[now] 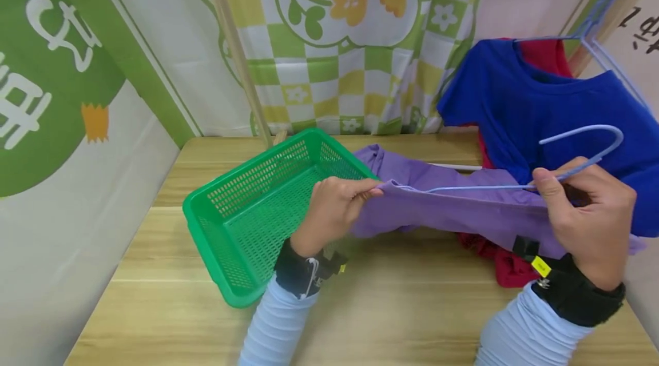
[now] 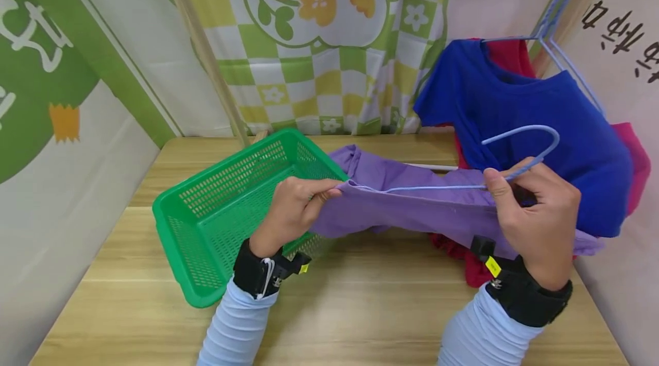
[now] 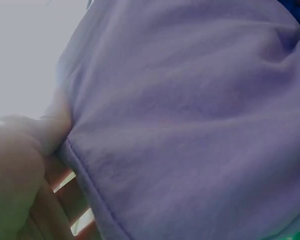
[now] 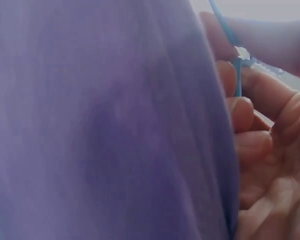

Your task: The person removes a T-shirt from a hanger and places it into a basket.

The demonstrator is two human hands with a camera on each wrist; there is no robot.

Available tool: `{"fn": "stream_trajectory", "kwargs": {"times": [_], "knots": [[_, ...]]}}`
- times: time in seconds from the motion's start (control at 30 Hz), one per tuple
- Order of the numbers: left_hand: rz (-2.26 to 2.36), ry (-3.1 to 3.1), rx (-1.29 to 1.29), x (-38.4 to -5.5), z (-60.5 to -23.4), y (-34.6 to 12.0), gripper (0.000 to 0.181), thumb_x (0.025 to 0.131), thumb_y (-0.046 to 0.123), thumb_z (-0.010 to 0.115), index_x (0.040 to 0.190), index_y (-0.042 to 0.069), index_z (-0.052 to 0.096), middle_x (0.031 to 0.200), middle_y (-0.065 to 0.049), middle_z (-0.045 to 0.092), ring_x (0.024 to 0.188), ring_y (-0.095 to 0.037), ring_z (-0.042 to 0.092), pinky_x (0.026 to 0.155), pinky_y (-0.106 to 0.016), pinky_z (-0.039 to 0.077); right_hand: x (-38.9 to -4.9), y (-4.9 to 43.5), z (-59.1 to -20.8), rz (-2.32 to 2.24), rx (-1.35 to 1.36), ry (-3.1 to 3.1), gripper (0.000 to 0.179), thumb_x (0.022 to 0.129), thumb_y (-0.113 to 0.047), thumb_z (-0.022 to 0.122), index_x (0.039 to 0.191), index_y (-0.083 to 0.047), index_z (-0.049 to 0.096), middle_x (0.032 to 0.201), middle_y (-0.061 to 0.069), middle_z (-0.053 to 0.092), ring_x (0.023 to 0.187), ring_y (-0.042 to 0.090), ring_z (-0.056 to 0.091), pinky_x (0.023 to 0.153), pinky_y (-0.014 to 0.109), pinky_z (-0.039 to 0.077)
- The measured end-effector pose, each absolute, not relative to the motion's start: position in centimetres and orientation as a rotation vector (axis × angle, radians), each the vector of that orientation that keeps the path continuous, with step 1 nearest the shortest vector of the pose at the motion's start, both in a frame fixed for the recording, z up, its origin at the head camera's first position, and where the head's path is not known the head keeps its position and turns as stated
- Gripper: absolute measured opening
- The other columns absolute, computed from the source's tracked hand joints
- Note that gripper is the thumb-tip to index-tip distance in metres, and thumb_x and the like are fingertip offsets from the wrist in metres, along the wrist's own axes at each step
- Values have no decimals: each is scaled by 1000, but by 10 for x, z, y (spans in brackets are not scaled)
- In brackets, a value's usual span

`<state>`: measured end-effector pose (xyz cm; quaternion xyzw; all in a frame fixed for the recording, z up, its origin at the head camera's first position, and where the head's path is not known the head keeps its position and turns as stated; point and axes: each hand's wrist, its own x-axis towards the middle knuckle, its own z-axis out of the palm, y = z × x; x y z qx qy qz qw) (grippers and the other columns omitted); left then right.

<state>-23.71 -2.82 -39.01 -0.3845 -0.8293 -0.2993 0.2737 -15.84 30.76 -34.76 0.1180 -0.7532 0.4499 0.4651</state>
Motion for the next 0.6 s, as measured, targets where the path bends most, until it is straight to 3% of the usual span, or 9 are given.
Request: {"fn": "stream_trajectory", "kwargs": {"times": [0.07, 0.17, 0.27, 0.4, 0.6], "knots": [[-805, -2241, -1011, -237, -388, -31, 40, 104, 45, 55, 101, 18, 84, 69, 3, 74, 52, -16, 62, 43, -22, 27, -157, 308, -348, 1119, 240, -1837, 24, 90, 3, 78, 69, 13, 70, 78, -20, 69, 64, -4, 53, 60, 11, 37], [-810, -2272, -990, -237, -389, -33, 56, 108, 51, 36, 93, 16, 77, 57, 5, 52, 48, -13, 48, 45, -22, 25, -157, 304, -349, 1134, 177, -1825, 26, 92, 0, 78, 72, 15, 71, 78, -21, 69, 62, -3, 51, 58, 12, 35], [-843, -2303, -960, -237, -389, -31, 46, 112, 41, 44, 82, 13, 65, 58, 8, 33, 49, -10, 34, 48, -20, 19, -159, 300, -350, 1142, 141, -1815, 27, 93, -3, 78, 75, 17, 72, 78, -21, 69, 62, -2, 49, 58, 14, 33], [-884, -2342, -897, -236, -387, -28, 39, 109, 23, 59, 73, 14, 49, 61, 9, 26, 50, -8, 25, 50, -21, 14, -166, 299, -350, 1176, 126, -1780, 27, 94, -4, 78, 75, 16, 73, 78, -18, 70, 64, 0, 52, 59, 15, 35], [-845, -2440, -926, -230, -387, -18, 30, 110, 23, 58, 82, 14, 63, 60, 9, 34, 51, -8, 35, 48, -21, 25, -178, 289, -345, 1290, 84, -1637, 36, 100, -7, 71, 78, 20, 66, 74, -10, 65, 65, 5, 55, 63, 16, 44]]}}
